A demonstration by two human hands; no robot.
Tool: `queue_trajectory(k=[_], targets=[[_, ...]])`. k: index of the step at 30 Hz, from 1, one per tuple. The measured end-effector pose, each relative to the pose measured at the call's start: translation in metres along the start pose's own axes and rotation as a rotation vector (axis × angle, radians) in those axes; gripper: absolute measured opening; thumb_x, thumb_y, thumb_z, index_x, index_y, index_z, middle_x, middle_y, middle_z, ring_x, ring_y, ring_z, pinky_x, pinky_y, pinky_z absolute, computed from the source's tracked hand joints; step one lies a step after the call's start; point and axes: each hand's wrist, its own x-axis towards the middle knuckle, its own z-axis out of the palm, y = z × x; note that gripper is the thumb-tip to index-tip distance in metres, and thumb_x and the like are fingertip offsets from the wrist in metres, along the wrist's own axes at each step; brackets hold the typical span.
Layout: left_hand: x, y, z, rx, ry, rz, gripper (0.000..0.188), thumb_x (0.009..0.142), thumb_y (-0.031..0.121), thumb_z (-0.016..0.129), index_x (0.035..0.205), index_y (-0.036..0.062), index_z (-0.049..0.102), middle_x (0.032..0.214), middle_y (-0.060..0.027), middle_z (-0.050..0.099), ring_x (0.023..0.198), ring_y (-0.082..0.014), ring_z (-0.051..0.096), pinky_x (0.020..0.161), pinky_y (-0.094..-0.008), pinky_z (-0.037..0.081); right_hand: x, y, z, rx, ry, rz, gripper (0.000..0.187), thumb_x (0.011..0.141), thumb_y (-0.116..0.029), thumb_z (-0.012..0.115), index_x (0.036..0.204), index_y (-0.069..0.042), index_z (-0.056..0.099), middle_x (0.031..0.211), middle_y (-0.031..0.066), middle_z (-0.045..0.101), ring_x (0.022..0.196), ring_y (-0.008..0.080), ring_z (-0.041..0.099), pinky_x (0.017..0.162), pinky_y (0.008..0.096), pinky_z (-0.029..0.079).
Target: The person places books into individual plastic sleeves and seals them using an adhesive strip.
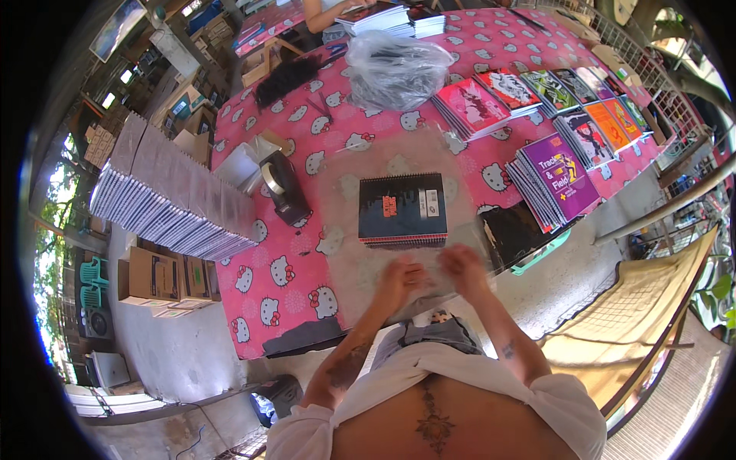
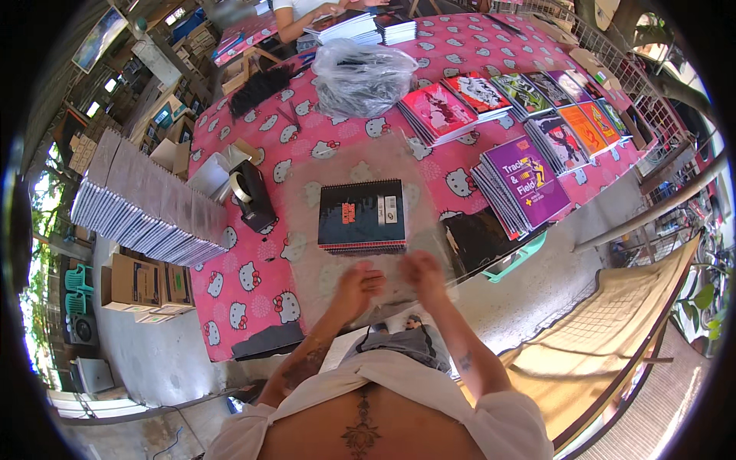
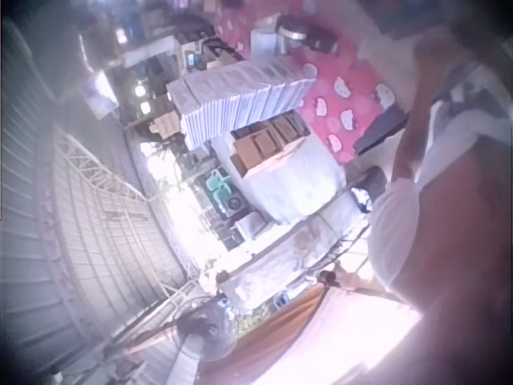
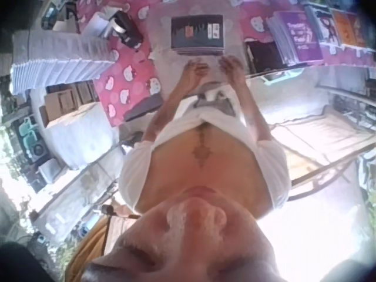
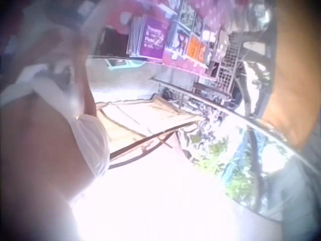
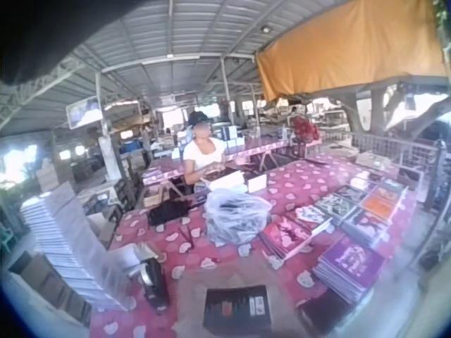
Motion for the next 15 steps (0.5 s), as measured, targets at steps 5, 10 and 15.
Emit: queue_trajectory(k=[5, 10, 15], targets=[[-0.01, 0.038, -0.16, 0.359, 0.201, 0.13, 0.022, 0.091, 0.023, 0.062, 0.105, 0.0056, 0.063, 0.087, -0.0073, 0.064, 0.082, -0.0187, 0.061, 0.073, -0.0356, 0.05, -0.025, -0.068, -0.066, -0.343, 0.251, -0.365, 0.025, 0.09, -0.02, 0.066, 0.11, -0.009, 0.058, 0.107, 0.0075, 0.064, 0.096, 0.0216, 0.065, 0.083, 0.0349, 0.053], [-0.01, 0.057, -0.128, 1.148, -0.513, 0.622, 0.015, 0.082, 0.012, 0.071, 0.096, 0.01, 0.069, 0.087, -0.0093, 0.069, 0.081, -0.0273, 0.067, 0.073, -0.0405, 0.053, -0.027, -0.038, 0.007, -1.683, -0.717, -0.574, 0.024, 0.087, -0.015, 0.067, 0.109, -0.009, 0.06, 0.099, 0.0093, 0.063, 0.093, 0.0291, 0.064, 0.087, 0.0428, 0.049], [0.004, 0.042, -0.133, 1.122, -0.332, 0.621, 0.012, 0.084, 0.014, 0.07, 0.095, 0.0088, 0.068, 0.085, -0.0089, 0.069, 0.078, -0.033, 0.065, 0.072, -0.044, 0.05, -0.013, -0.033, 0.029, -1.719, -0.666, -0.498, 0.021, 0.087, -0.021, 0.067, 0.105, -0.013, 0.061, 0.098, 0.0068, 0.065, 0.098, 0.0312, 0.063, 0.09, 0.0437, 0.045]])
